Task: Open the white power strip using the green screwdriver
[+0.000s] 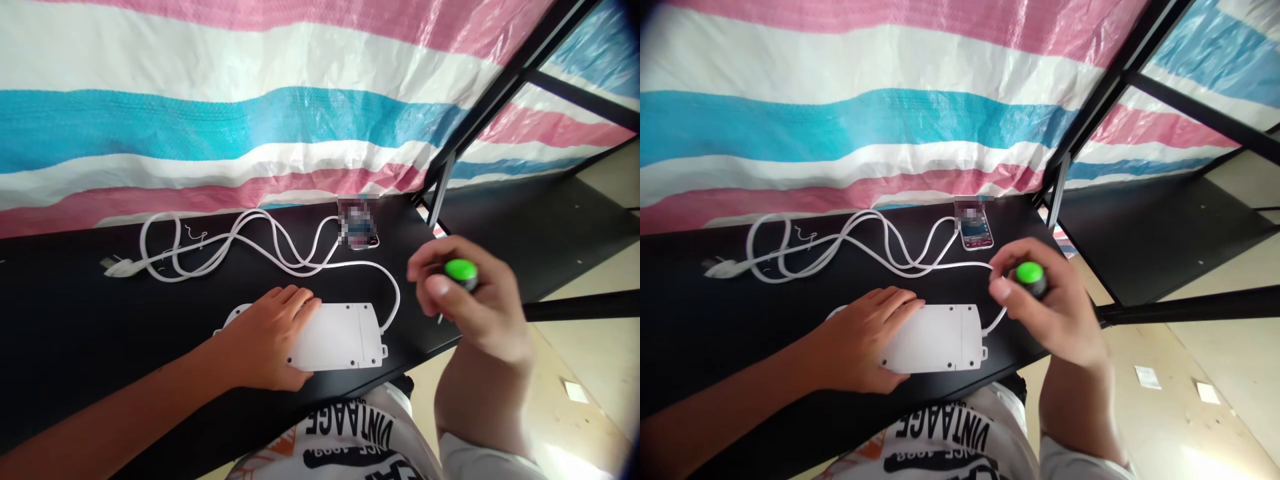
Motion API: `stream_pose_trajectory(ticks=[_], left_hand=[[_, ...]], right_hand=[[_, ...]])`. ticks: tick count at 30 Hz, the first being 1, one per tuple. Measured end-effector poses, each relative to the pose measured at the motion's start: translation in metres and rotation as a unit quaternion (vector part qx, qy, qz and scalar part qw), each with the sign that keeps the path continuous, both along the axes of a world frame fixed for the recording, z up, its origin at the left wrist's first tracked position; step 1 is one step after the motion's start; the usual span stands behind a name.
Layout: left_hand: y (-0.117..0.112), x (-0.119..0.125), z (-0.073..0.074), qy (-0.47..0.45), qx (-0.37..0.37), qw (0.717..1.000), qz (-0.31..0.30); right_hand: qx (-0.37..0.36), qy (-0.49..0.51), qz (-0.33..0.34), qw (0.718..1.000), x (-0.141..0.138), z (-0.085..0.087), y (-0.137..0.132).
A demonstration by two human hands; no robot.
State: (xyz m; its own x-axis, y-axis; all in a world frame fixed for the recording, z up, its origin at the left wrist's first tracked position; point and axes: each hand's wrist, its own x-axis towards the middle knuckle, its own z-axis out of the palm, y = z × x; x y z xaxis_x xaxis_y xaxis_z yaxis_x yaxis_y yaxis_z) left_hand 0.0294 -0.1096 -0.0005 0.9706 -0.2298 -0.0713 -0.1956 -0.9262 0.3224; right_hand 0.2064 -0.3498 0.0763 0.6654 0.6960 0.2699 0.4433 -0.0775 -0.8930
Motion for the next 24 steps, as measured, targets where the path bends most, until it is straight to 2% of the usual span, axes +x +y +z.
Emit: stream_pose_trajectory(ticks=[3, 5, 8, 11, 17, 21, 24], left_hand=[[0.001, 0.0, 0.0, -0.006, -0.007, 1.0, -0.002], [0.001, 0.0, -0.001, -0.009, -0.004, 1.0, -0.003], [0.001, 0.001, -0.001, -0.015, 0.003, 1.0, -0.007], [0.001, 0.002, -0.002, -0.02, 0.005, 1.0, -0.009], [0.002, 0.001, -0.003, -0.026, 0.007, 1.0, -0.008], [0.001, 0.0, -0.004, -0.028, 0.004, 1.0, -0.007], [0.001, -0.001, -0.004, -0.024, 0.004, 1.0, -0.004]], right_hand=[[-0.203, -0.068, 0.082, 0.973, 0.0, -0.014, -0.005], [-0.252, -0.088, 0.093, 0.959, -0.001, -0.025, -0.007], [-0.237, -0.07, 0.052, 0.968, -0.001, -0.039, -0.014], [-0.225, -0.037, 0.013, 0.974, 0.0, -0.045, -0.023], [-0.314, -0.042, 0.085, 0.944, -0.005, -0.053, -0.032], [-0.35, -0.133, 0.121, 0.919, -0.017, -0.066, -0.036], [-0.348, -0.208, 0.132, 0.905, -0.026, -0.075, -0.039]])
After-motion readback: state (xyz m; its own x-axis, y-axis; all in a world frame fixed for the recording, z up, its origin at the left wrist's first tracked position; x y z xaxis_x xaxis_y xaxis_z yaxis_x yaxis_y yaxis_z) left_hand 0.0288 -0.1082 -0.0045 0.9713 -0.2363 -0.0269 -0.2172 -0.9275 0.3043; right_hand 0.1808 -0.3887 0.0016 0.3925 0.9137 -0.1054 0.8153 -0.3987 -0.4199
